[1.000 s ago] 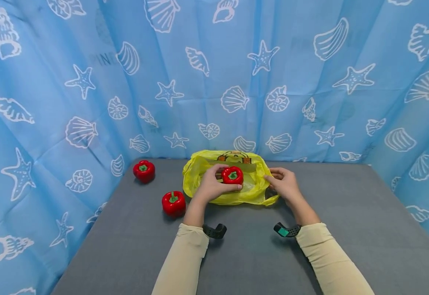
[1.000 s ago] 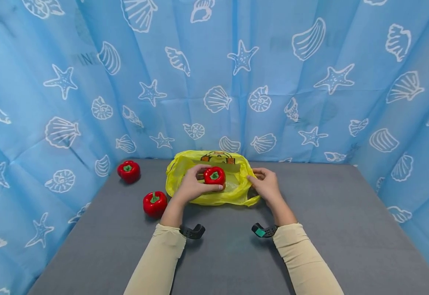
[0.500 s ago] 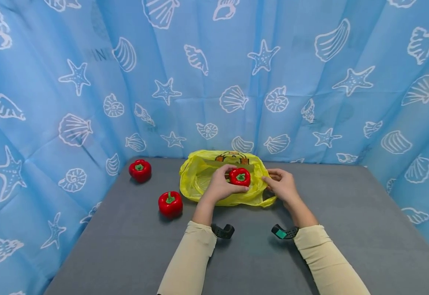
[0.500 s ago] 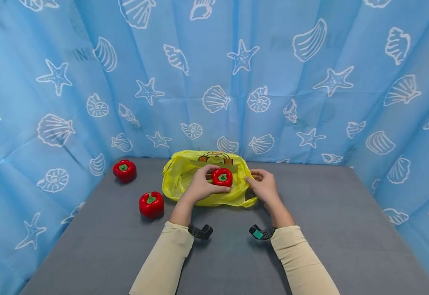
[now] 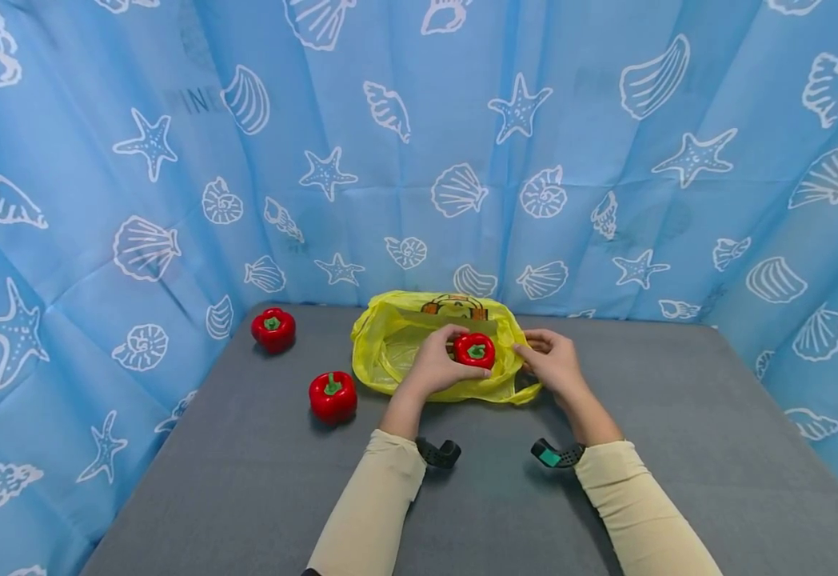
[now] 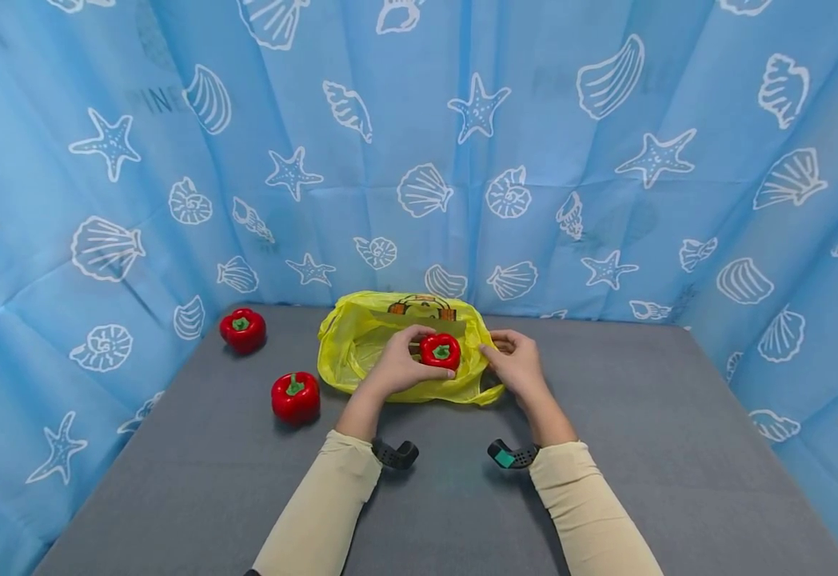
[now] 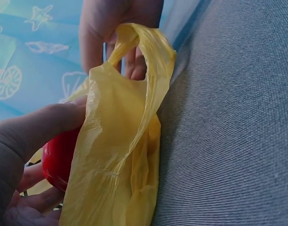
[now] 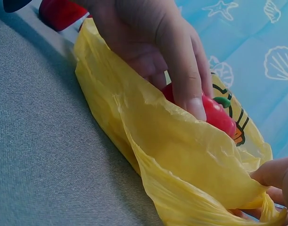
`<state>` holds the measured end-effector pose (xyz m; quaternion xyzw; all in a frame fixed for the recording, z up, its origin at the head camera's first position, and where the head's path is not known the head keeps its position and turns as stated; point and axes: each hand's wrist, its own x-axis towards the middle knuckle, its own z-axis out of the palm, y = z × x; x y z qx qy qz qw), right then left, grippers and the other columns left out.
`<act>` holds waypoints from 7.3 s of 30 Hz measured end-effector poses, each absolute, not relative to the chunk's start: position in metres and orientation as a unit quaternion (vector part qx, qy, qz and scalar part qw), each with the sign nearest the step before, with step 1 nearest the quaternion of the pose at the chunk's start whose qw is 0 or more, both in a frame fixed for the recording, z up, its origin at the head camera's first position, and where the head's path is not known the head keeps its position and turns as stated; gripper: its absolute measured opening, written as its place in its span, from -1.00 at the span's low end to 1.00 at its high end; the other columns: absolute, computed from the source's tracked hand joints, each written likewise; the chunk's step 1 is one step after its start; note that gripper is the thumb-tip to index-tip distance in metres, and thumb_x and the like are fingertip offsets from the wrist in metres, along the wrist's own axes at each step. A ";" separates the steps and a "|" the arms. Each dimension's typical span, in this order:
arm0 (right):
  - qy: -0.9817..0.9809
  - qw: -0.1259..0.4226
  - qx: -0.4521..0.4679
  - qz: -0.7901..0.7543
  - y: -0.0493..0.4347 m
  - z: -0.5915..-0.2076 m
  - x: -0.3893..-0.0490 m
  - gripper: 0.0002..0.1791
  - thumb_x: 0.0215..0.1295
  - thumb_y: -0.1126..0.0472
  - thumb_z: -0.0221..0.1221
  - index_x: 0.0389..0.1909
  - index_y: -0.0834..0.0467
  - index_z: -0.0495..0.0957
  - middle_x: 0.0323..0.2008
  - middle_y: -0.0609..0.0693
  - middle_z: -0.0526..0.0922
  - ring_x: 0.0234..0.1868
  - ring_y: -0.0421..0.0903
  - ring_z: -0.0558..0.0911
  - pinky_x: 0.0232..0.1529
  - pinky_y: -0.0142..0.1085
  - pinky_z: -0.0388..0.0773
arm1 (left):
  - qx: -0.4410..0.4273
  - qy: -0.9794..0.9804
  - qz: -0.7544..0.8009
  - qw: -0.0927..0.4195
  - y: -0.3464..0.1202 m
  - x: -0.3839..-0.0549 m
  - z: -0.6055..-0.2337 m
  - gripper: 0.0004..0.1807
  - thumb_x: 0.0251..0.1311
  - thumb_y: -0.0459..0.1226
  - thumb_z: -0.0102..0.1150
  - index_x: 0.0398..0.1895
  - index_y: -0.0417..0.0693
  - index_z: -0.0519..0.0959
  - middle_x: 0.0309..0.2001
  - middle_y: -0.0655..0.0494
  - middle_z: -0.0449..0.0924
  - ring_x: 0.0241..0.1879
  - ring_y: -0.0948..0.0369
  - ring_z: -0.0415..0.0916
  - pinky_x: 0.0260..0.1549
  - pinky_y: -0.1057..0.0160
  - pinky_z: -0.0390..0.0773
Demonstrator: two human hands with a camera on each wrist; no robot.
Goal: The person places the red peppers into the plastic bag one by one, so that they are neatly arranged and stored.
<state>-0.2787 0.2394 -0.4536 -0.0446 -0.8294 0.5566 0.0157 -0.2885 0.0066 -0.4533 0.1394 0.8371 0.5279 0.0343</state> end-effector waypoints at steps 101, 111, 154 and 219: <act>-0.841 0.016 -0.021 0.541 0.245 -0.455 -0.281 -0.46 0.56 0.09 0.23 0.37 0.35 0.50 0.21 0.35 0.64 -0.21 -0.37 0.65 -0.16 -0.41 0.75 | 0.143 0.865 0.462 0.137 -0.239 -0.230 -0.424 -0.01 -0.09 -0.05 0.72 0.48 0.09 0.43 0.44 -0.06 0.48 0.44 -0.18 0.42 0.27 -0.17 0.65; -0.843 0.014 -0.019 0.537 0.244 -0.460 -0.278 -0.46 0.57 0.08 0.22 0.37 0.36 0.49 0.20 0.36 0.64 -0.20 -0.33 0.66 -0.18 -0.42 0.74 | 0.153 0.869 0.447 0.146 -0.232 -0.233 -0.433 -0.09 -0.08 -0.06 0.72 0.41 0.13 0.49 0.35 0.03 0.54 0.36 -0.09 0.48 0.28 -0.14 0.64; -0.841 0.006 -0.023 0.540 0.242 -0.463 -0.277 -0.48 0.57 0.11 0.22 0.36 0.36 0.50 0.22 0.36 0.64 -0.20 -0.31 0.66 -0.19 -0.44 0.73 | 0.185 0.872 0.442 0.098 -0.217 -0.230 -0.427 -0.21 0.03 -0.11 0.64 0.37 0.07 0.52 0.27 0.04 0.61 0.27 -0.03 0.52 0.14 -0.01 0.73; -0.825 0.007 -0.009 0.565 0.239 -0.461 -0.277 -0.47 0.57 0.09 0.23 0.38 0.32 0.50 0.24 0.34 0.63 -0.16 -0.38 0.69 -0.10 -0.37 0.77 | 0.149 0.828 0.540 0.031 -0.059 -0.284 -0.450 -0.25 0.13 -0.22 0.57 0.43 0.00 0.50 0.32 -0.03 0.57 0.27 -0.09 0.56 0.15 -0.04 0.73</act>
